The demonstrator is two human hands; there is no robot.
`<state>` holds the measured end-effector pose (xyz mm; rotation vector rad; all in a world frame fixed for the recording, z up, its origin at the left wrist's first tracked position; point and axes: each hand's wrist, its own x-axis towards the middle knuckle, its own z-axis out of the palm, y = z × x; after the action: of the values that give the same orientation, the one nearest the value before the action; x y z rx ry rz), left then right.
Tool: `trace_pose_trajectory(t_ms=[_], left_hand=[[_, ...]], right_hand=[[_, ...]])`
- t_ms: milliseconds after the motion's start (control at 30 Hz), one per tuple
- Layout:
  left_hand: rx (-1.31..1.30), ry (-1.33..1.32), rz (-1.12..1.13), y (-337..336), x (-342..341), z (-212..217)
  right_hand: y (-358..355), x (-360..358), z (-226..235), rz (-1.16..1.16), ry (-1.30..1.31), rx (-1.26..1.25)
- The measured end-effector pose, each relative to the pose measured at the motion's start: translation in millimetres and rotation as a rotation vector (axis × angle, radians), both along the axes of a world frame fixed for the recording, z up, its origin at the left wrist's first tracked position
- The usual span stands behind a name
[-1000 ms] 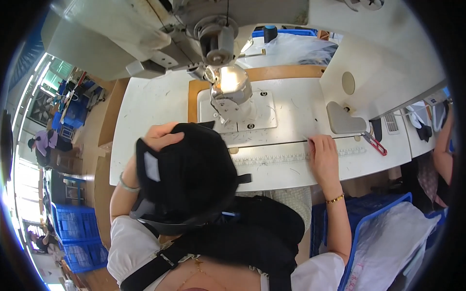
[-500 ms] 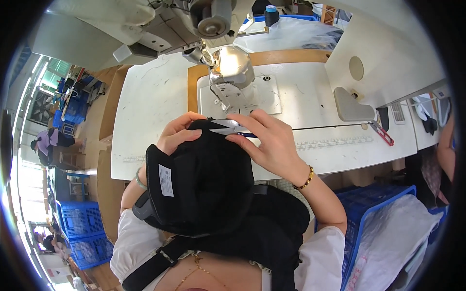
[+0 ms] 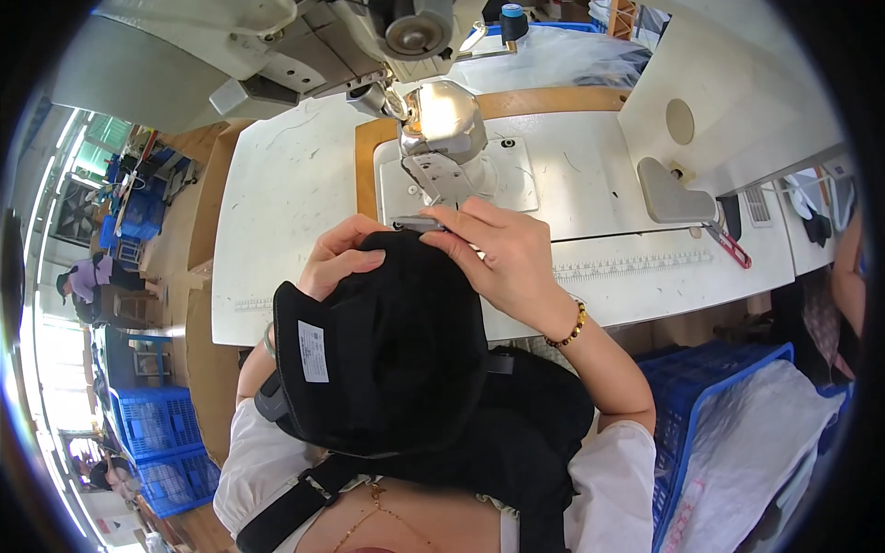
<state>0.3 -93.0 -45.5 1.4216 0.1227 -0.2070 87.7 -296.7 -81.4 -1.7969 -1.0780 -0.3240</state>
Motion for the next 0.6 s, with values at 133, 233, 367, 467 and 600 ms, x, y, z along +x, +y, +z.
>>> trace_pose_trajectory(t_ms=[133,233,367,467,600], left_hand=[[-0.007,-0.007,0.012,-1,-1,1],[-0.006,0.001,0.004,-2,1,1],[-0.069,0.062,0.031,-3,0,0],[-0.048,0.065,0.053,-4,-1,0],[-0.059,0.067,0.060,-5,-1,0]], right_hand=[[-9,0,1,-0.073,0.183,0.069],[-25,2,3,-0.065,0.337,0.137],[-59,-2,7,-0.011,0.398,0.041],[-81,-11,11,0.041,0.461,-0.129],[-88,-21,15,0.028,0.299,-0.221]])
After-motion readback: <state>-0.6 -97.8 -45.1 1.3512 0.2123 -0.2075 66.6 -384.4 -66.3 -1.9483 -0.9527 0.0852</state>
